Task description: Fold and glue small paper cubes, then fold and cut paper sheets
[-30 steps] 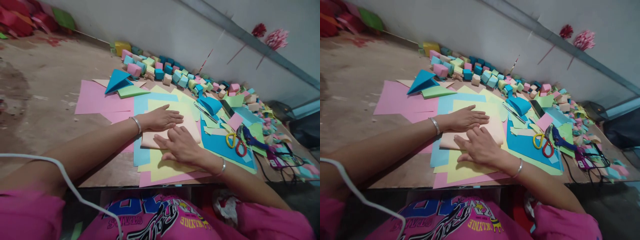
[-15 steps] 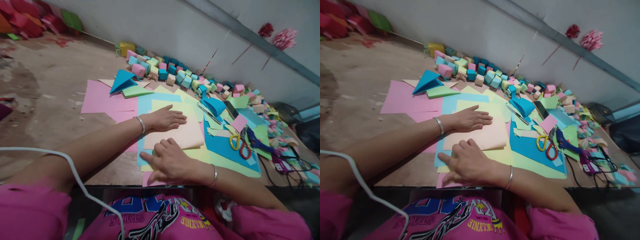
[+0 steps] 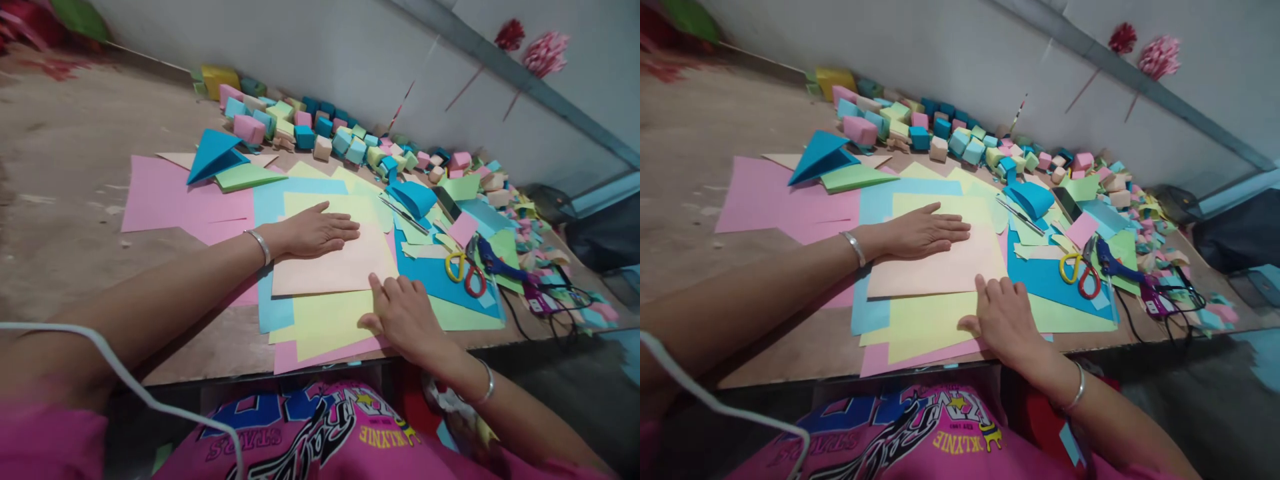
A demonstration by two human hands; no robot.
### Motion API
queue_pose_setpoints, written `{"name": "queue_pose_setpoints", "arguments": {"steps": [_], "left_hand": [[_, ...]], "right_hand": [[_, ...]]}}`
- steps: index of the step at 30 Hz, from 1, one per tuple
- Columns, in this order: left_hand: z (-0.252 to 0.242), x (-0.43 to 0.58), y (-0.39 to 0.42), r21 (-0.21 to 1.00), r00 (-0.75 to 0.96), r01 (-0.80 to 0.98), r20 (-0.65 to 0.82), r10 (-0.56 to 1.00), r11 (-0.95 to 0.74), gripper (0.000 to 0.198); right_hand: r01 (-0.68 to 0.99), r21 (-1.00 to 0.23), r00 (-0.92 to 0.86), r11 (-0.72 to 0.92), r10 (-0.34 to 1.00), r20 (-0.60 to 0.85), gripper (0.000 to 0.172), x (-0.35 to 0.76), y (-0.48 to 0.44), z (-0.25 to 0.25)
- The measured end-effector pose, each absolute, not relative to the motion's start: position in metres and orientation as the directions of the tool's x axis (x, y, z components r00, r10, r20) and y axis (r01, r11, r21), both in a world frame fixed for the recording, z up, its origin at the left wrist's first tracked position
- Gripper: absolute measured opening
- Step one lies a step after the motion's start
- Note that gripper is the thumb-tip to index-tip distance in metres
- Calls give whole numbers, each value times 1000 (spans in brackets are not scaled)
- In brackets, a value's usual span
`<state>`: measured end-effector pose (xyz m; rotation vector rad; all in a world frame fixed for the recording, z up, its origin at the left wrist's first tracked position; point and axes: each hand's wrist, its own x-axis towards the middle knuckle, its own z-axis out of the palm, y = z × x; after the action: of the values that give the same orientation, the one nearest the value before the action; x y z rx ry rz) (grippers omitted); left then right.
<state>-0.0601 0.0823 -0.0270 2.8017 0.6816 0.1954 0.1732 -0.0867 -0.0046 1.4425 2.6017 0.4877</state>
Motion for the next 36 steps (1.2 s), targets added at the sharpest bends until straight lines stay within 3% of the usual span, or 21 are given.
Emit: {"name": "queue_pose_setpoints", "arguments": {"steps": [6,8,10,12,14,22,26,30,36], "left_hand": [[-28,-60,84,270,881,435,70,468,-859,52],[-27,-60,84,267,878,442,68,474,-856,51],[-26,-59,84,256,873,455,61,484,-853,51],[-25,-59,84,245,871,464,53,489,-852,51],[-25,-59,84,243,870,467,46,491,-850,51],[-24,-59,83,266,874,450,62,481,-852,50],[-25,-60,85,255,878,450,46,476,-856,51],[-26,-58,84,242,876,460,35,482,-854,51],[-17,-63,86,348,855,454,89,511,-820,52]], "right_hand": [[866,396,-382,305,915,131,56,201,-96,9],[867,342,-431,363,890,148,63,182,-92,15],[814,219,-568,537,815,114,73,154,-86,17],[759,110,-649,641,758,60,73,129,-81,15],[741,78,-670,667,741,32,74,117,-80,11],[838,262,-505,478,862,44,56,193,-104,1],[856,339,-460,390,874,157,25,209,-106,10],[799,376,-573,469,784,240,20,187,-84,13],[650,386,-758,655,598,260,33,168,-54,6]]}}
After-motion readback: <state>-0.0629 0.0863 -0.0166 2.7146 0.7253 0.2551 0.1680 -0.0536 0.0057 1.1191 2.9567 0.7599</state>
